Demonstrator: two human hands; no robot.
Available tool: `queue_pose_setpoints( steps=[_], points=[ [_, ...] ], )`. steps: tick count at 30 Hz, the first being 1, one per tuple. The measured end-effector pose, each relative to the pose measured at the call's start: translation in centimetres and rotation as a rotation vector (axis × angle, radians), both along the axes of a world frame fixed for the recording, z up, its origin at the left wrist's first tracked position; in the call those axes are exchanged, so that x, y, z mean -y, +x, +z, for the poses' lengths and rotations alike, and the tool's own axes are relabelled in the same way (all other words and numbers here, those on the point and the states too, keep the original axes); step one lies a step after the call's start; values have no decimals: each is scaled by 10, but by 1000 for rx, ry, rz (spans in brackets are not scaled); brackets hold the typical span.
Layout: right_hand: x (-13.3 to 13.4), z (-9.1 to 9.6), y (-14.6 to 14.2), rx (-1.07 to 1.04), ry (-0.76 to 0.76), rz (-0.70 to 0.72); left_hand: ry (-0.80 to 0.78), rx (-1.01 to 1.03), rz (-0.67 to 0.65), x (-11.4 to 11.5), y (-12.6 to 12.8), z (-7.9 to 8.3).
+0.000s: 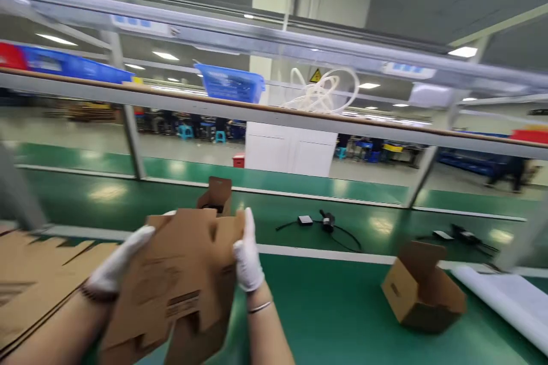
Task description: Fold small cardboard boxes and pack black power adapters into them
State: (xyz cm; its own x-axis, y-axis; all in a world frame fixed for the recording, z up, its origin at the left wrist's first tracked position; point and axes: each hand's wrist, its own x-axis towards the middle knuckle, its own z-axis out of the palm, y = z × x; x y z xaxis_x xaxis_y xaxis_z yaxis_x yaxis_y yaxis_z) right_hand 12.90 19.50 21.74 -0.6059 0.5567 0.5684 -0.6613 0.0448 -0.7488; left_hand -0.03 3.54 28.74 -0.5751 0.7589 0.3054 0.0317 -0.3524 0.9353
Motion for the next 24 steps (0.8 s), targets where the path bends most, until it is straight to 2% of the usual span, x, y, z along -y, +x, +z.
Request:
queue_pose_setpoints(
  steps=[2,3,5,7,8,9,11,13,15,17,19,22,24],
  points=[
    [-1,3,9,70,-54,118,-92,-123,12,-2,-1,-6],
    [0,4,12,82,-68,194,-134,-194,93,-9,-1,-12],
    [7,6,15,50,-114,313,-146,-282,367,-26,0,-30],
    [15,6,17,-23,-213,361,-46,-264,600,-39,4,-47],
    [18,5,17,-56,-256,363,22,-237,640,-42,7,-53],
    [19,3,16,-84,-288,361,89,-207,616,-43,10,-58],
    [19,1,14,-128,-304,341,223,-127,444,-37,19,-60],
    [17,-1,12,-141,-280,310,330,-22,240,-27,28,-56],
    [15,-1,10,-112,-282,278,386,71,145,-17,34,-51],
    [16,0,10,-24,-287,245,388,101,172,-10,35,-48],
    [18,1,10,99,-218,250,385,71,274,-5,31,-46],
    [26,3,11,216,-30,364,376,-43,367,1,20,-40],
    [31,1,9,257,15,397,341,-117,387,5,14,-33]
  ],
)
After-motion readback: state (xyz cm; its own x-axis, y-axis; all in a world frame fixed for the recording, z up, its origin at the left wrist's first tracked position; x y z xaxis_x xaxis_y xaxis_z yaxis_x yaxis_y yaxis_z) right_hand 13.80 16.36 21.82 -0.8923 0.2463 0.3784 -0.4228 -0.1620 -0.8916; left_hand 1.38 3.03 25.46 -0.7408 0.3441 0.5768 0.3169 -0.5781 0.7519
